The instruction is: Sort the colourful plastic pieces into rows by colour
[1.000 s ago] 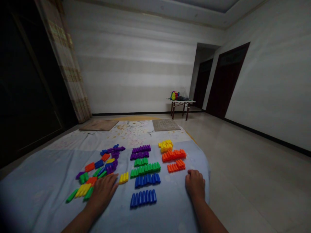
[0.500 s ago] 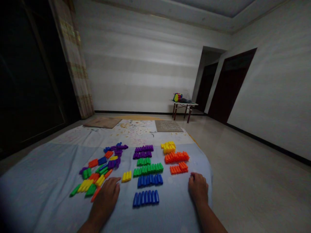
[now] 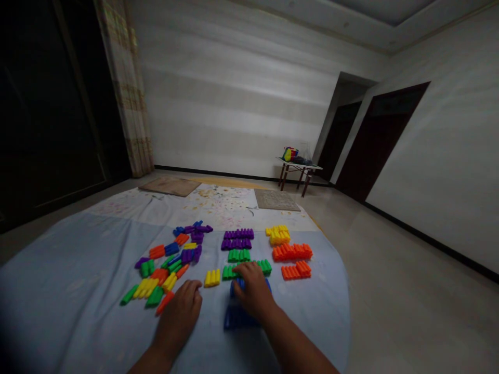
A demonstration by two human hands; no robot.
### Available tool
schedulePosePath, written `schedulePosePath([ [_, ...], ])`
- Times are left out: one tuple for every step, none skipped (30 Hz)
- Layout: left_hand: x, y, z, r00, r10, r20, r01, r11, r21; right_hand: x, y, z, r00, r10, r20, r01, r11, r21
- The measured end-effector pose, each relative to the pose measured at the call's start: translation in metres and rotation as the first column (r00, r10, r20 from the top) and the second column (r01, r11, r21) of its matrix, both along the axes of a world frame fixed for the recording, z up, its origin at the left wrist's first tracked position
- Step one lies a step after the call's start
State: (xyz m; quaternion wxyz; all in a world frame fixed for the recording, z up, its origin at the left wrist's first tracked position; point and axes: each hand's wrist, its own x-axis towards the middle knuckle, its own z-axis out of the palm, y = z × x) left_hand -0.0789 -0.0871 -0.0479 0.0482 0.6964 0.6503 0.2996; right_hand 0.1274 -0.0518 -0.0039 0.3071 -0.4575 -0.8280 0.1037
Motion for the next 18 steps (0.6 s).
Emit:
schedulePosePath([
  [-0.001, 0.0, 0.001, 1.0, 0.005, -0.009, -0.005, 1.0, 0.008, -0.016, 0.003, 0.004, 0.997, 0.054, 0.046, -0.053, 0.998, -0.026],
  [-0.002, 0.0, 0.001, 1.0, 0.006, -0.017, -0.006, 1.0, 0.022, -0.029, 0.006, 0.007, 0.991, 0.092, 0.098, -0.088, 0.995, -0.051],
  [-0.003, 0.0, 0.0, 1.0, 0.009, -0.023, -0.008, 0.999, 0.04, -0.039, 0.01, 0.008, 0.98, 0.125, 0.153, -0.114, 0.99, -0.078],
  [-0.004, 0.0, -0.001, 1.0, 0.009, -0.027, -0.008, 0.998, 0.058, -0.048, 0.014, 0.009, 0.968, 0.147, 0.203, -0.129, 0.987, -0.097],
  [-0.005, 0.001, -0.003, 1.0, 0.01, -0.026, -0.008, 0.997, 0.075, -0.055, 0.019, 0.009, 0.954, 0.163, 0.252, -0.138, 0.984, -0.113],
  [-0.006, 0.002, -0.005, 1.0, 0.004, -0.021, -0.002, 0.996, 0.088, -0.06, 0.024, 0.009, 0.937, 0.176, 0.3, -0.144, 0.981, -0.128],
  [-0.007, 0.003, -0.008, 1.0, -0.006, -0.013, 0.007, 0.995, 0.101, -0.064, 0.028, 0.009, 0.918, 0.187, 0.35, -0.144, 0.979, -0.146],
  [-0.008, 0.005, -0.011, 1.0, -0.021, 0.001, 0.02, 0.993, 0.113, -0.068, 0.033, 0.009, 0.896, 0.196, 0.399, -0.141, 0.977, -0.163],
  [-0.009, 0.006, -0.013, 0.999, -0.035, 0.019, 0.032, 0.992, 0.123, -0.071, 0.037, 0.008, 0.874, 0.203, 0.442, -0.136, 0.975, -0.178],
  [-0.01, 0.008, -0.015, 0.998, -0.049, 0.039, 0.043, 0.99, 0.133, -0.073, 0.04, 0.008, 0.855, 0.208, 0.475, -0.131, 0.973, -0.19],
  [-0.01, 0.01, -0.017, 0.996, -0.062, 0.062, 0.053, 0.989, 0.139, -0.075, 0.043, 0.007, 0.843, 0.21, 0.494, -0.128, 0.973, -0.194],
  [-0.011, 0.012, -0.019, 0.994, -0.073, 0.086, 0.06, 0.988, 0.144, -0.076, 0.046, 0.006, 0.838, 0.21, 0.503, -0.128, 0.973, -0.192],
  [-0.012, 0.014, -0.02, 0.991, -0.079, 0.111, 0.063, 0.988, 0.145, -0.077, 0.048, 0.005, 0.838, 0.21, 0.503, -0.133, 0.973, -0.186],
  [-0.012, 0.016, -0.021, 0.987, -0.082, 0.136, 0.063, 0.988, 0.143, -0.078, 0.049, 0.005, 0.842, 0.211, 0.496, -0.139, 0.974, -0.178],
  [-0.013, 0.018, -0.022, 0.984, -0.084, 0.16, 0.061, 0.988, 0.143, -0.078, 0.05, 0.004, 0.847, 0.209, 0.489, -0.143, 0.975, -0.17],
  [-0.013, 0.02, -0.024, 0.98, -0.082, 0.181, 0.056, 0.988, 0.143, -0.079, 0.051, 0.003, 0.851, 0.21, 0.482, -0.151, 0.976, -0.159],
  [-0.014, 0.023, -0.028, 0.977, -0.077, 0.198, 0.049, 0.988, 0.145, -0.08, 0.051, 0.003, 0.85, 0.216, 0.481, -0.161, 0.975, -0.153],
  [-0.015, 0.025, -0.032, 0.975, -0.073, 0.211, 0.042, 0.988, 0.149, -0.081, 0.051, 0.003, 0.845, 0.228, 0.483, -0.175, 0.973, -0.152],
])
